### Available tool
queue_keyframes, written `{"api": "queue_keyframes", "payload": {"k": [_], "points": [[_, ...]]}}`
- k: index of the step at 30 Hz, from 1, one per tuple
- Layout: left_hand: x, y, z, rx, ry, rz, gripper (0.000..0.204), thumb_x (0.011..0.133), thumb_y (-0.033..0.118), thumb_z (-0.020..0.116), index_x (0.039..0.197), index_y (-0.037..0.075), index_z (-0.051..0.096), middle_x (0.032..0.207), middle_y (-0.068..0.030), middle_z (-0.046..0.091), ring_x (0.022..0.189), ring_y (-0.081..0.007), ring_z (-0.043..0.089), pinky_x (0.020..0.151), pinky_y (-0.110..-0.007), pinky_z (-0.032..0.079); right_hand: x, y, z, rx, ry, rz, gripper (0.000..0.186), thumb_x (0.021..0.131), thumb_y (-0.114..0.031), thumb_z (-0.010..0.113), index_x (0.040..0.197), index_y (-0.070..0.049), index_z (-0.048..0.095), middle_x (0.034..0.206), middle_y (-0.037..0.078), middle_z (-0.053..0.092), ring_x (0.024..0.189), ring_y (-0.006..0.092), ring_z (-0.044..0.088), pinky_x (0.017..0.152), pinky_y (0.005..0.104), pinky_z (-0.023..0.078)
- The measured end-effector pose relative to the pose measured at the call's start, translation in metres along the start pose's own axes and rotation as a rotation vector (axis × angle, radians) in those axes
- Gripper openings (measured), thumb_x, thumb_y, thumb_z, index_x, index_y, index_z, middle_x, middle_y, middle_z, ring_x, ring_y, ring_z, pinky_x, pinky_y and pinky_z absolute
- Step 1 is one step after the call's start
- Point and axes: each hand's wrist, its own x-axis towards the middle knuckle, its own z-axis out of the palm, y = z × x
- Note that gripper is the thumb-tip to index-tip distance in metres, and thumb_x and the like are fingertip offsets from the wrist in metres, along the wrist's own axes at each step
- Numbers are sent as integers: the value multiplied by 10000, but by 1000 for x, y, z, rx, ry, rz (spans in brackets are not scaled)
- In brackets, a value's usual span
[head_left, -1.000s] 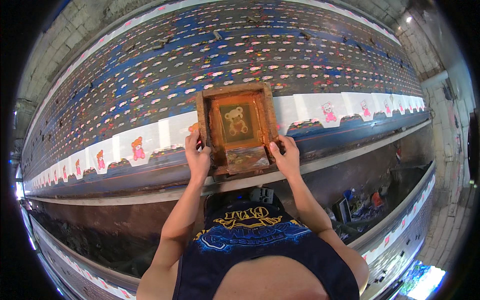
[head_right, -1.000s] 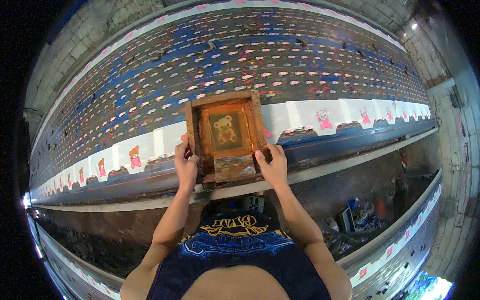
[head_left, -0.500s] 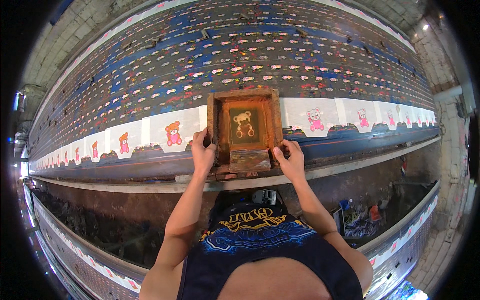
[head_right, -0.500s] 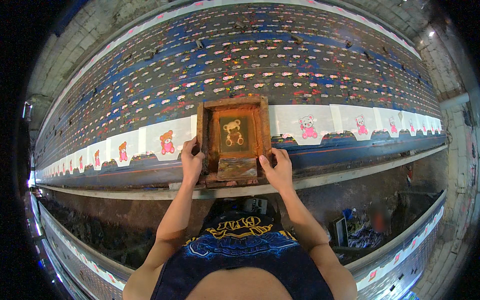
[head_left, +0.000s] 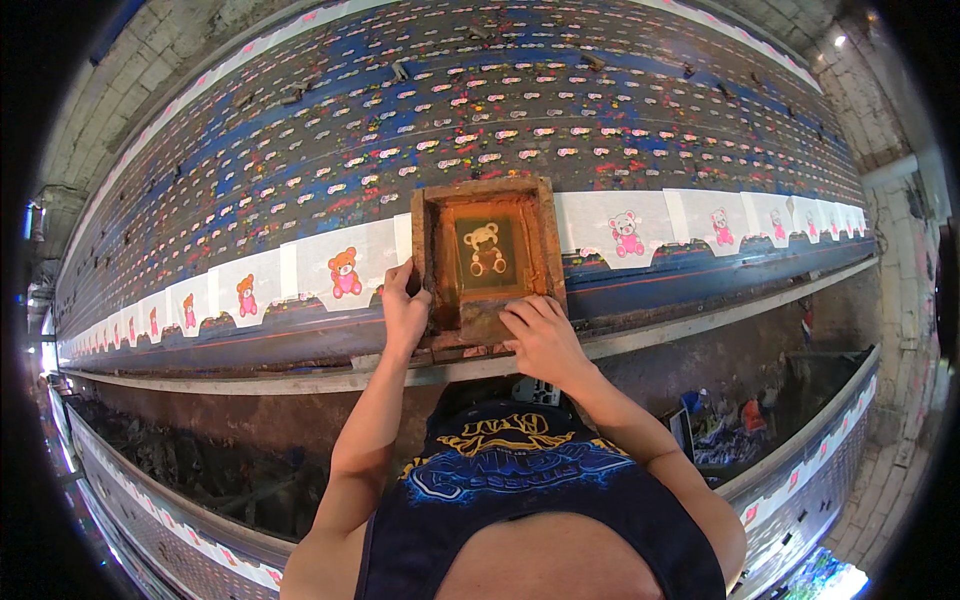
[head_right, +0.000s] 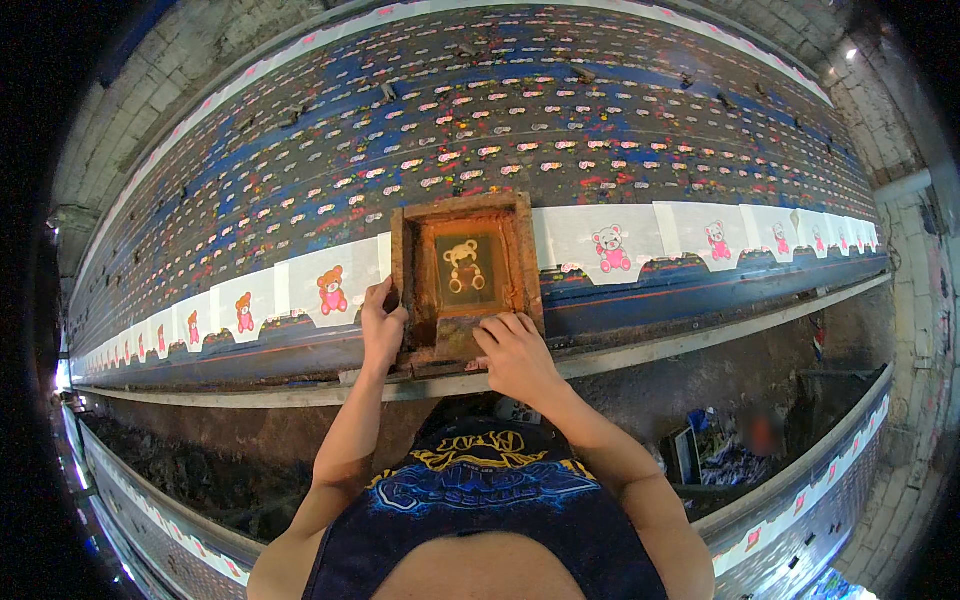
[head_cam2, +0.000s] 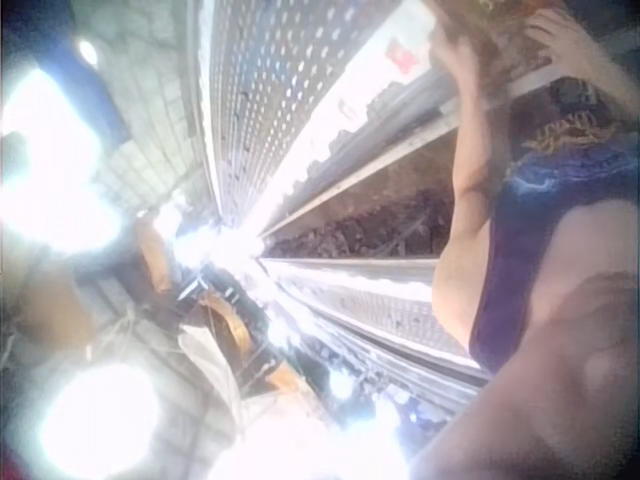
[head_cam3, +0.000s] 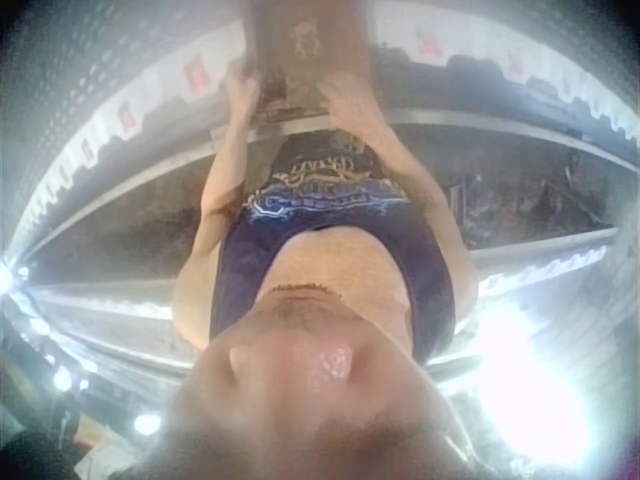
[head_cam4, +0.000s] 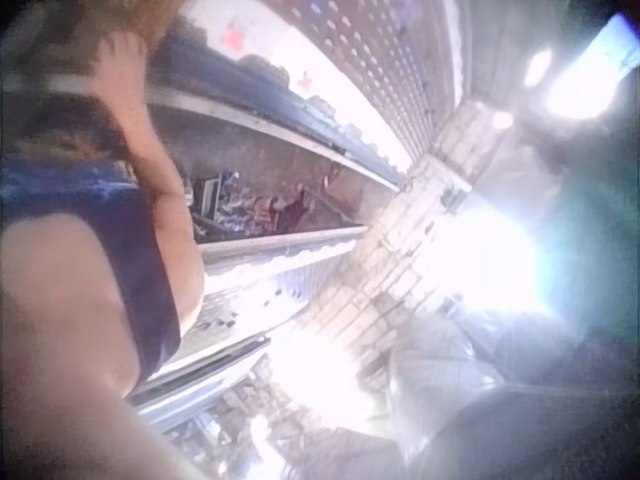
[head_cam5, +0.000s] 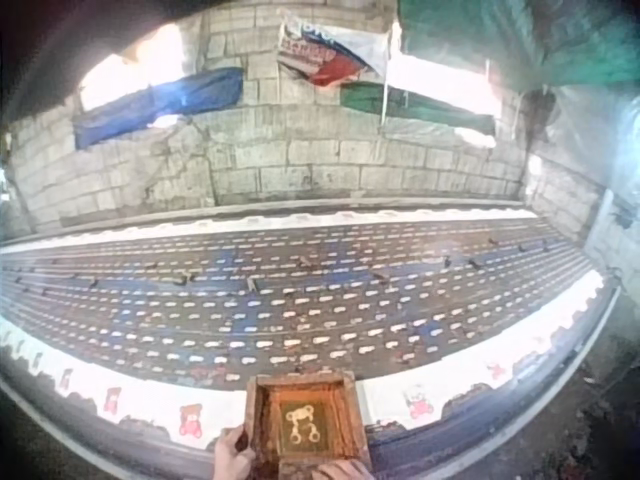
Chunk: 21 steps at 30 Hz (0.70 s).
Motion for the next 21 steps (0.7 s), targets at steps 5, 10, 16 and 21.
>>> {"api": "queue_keyframes", "payload": {"k": [5,10,16,21], "points": [[2,-4,-1,70,-14,23,619,729,-34,599,1342,-113,561,1142,-180,560,1081,-315,576,976,-355,459,20,4,12,-51,63,106,355,716,-3,669,1071,13,658,1118,138,644,1101,321,582,976,434,492],[3,-8,-3,90,-18,29,621,718,-22,610,1332,-106,567,1141,-184,561,1075,-330,572,974,-366,458,12,-2,3,40,-5,99,379,690,25,647,1069,19,654,1129,145,649,1117,332,583,977,443,504],[4,-4,-5,84,-50,9,635,696,-16,606,1327,-84,578,1130,-186,558,1063,-344,566,975,-378,454,37,21,25,-113,195,-18,370,678,61,619,1041,10,674,1099,156,669,1054,343,616,950,428,522],[3,-9,-3,53,-24,46,630,694,-18,603,1320,-83,581,1129,-186,556,1068,-343,567,981,-380,454,104,69,27,-95,177,2,289,720,40,665,1008,17,657,1081,152,671,1067,343,603,929,426,519]]}}
